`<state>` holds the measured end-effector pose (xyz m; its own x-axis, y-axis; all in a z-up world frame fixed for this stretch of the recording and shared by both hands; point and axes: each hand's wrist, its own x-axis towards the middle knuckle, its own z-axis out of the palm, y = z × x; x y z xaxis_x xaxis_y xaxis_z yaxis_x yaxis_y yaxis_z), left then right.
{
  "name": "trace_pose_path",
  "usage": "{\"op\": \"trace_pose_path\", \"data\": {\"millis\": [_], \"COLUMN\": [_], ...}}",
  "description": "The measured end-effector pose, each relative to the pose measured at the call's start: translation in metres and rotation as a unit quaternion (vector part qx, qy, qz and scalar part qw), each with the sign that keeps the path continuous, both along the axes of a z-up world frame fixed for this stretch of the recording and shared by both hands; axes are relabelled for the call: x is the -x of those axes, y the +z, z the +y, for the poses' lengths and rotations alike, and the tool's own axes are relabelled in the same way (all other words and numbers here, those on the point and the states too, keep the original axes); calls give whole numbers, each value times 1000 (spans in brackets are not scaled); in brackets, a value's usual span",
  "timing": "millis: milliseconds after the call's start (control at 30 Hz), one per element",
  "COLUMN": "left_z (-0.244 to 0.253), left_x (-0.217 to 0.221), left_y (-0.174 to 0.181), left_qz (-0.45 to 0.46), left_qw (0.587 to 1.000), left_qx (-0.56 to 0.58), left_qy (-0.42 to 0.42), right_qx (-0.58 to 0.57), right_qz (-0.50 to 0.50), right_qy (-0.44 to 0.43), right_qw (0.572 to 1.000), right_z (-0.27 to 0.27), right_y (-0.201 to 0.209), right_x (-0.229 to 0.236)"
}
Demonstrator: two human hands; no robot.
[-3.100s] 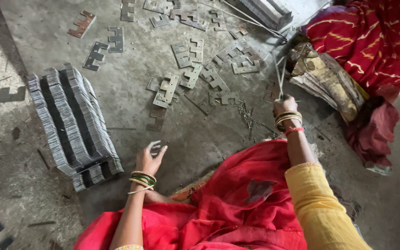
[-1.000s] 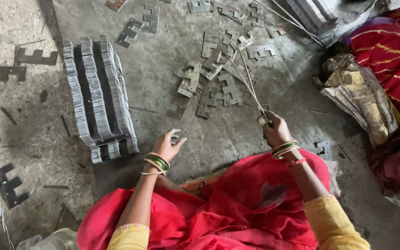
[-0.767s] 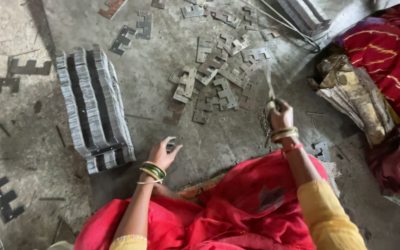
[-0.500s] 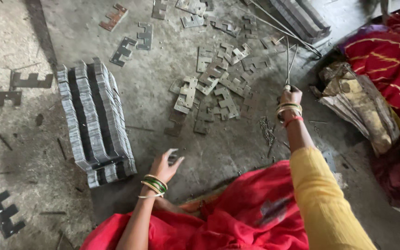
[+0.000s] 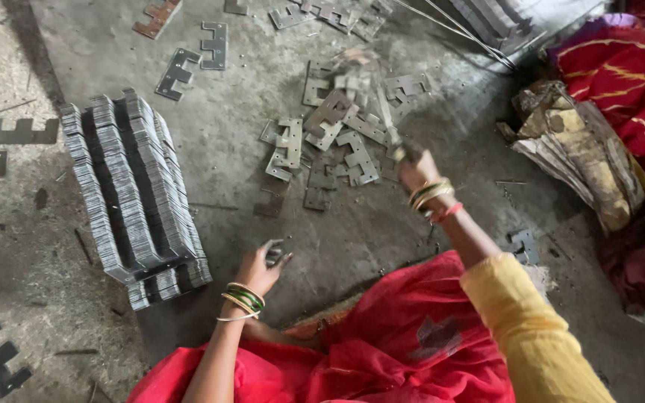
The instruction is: The person sits on the floor and repeatedly picks up small metal brackets from a loose pile, aligns them, and stacks them into neat columns. She occasionally uses a metal rod to sweep and gather scattered brackets before continuing to stack them.
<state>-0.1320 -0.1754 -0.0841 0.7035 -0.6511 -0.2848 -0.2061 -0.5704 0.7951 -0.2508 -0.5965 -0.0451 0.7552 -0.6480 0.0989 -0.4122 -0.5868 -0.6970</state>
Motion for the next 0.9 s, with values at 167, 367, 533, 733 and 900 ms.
{"op": "trace_pose_path", "data": {"millis": [167,367,533,733,900], "left_z": [4,7,-2,-2,0], "left_x": [-3,-3,-2,2,1], "left_y": [3,14,26,32,29], "left_qz": [-42,-27,-45,-40,-38], "left_qw": [999,1000,998,999,999], "left_qx": [23,14,30,21,30], "left_qy": [-15,-3,-6,-11,-5], "right_qx": [-8,-200,-208,-114,-191], "right_qz": [-83,-80,-198,-101,-21], "right_qy": [67,-101,-221,-181,-93], "right_qw": [994,971,932,972,977], "right_z": [96,91,28,-2,44], "right_y": [0,4,-3,-17,-15], "right_x": [25,38,56,55,48]}}
